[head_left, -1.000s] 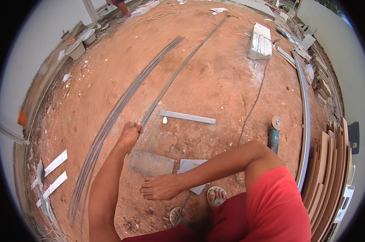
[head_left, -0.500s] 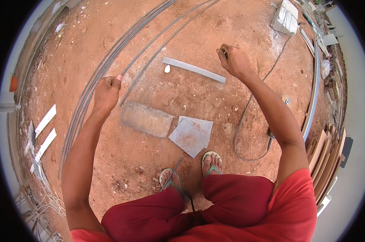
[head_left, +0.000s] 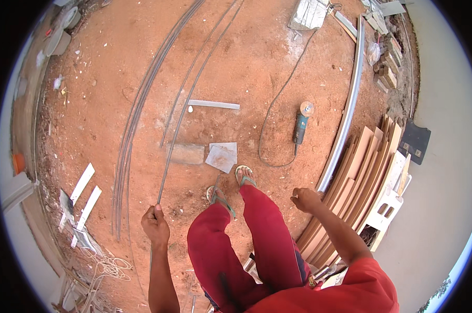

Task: The person uses an angle grinder to cut long metal rods on a construction site. They measure and mark the rods, then cut them into shorter segments, stacking the finished pieces on the ground.

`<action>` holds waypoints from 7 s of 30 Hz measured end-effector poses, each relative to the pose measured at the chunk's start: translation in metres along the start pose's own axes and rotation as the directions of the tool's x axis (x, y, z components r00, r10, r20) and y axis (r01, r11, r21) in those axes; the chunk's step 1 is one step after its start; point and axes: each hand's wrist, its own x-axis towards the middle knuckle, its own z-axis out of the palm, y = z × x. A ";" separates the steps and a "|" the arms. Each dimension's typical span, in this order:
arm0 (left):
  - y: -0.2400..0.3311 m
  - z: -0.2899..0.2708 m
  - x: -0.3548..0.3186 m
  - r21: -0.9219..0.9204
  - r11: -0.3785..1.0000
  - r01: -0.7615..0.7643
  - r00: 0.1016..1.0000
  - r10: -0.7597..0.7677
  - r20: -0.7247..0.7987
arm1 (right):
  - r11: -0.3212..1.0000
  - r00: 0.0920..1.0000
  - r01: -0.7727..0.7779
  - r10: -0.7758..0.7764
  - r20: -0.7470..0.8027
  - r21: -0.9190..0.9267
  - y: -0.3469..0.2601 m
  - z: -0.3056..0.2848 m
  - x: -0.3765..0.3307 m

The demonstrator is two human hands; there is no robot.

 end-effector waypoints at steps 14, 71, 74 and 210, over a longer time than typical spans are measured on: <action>0.176 -0.080 -0.146 0.340 0.915 0.218 0.957 -0.269 0.111 | 0.648 0.945 -0.266 0.320 0.062 0.714 0.053 -0.014 -0.227; -0.229 -0.456 -0.588 0.157 0.956 0.249 0.937 -0.196 -0.290 | 0.602 0.957 -0.079 -0.177 0.229 0.795 -0.632 0.238 -0.271; -0.293 -0.510 -0.577 0.212 0.945 0.248 0.953 -0.200 -0.226 | 0.526 0.961 -0.104 -0.167 0.222 0.844 -0.674 0.301 -0.275; -0.859 -0.975 -0.673 0.077 0.977 0.200 0.851 -0.212 0.480 | 0.726 0.906 0.066 0.244 -0.347 0.684 -0.690 1.003 -0.721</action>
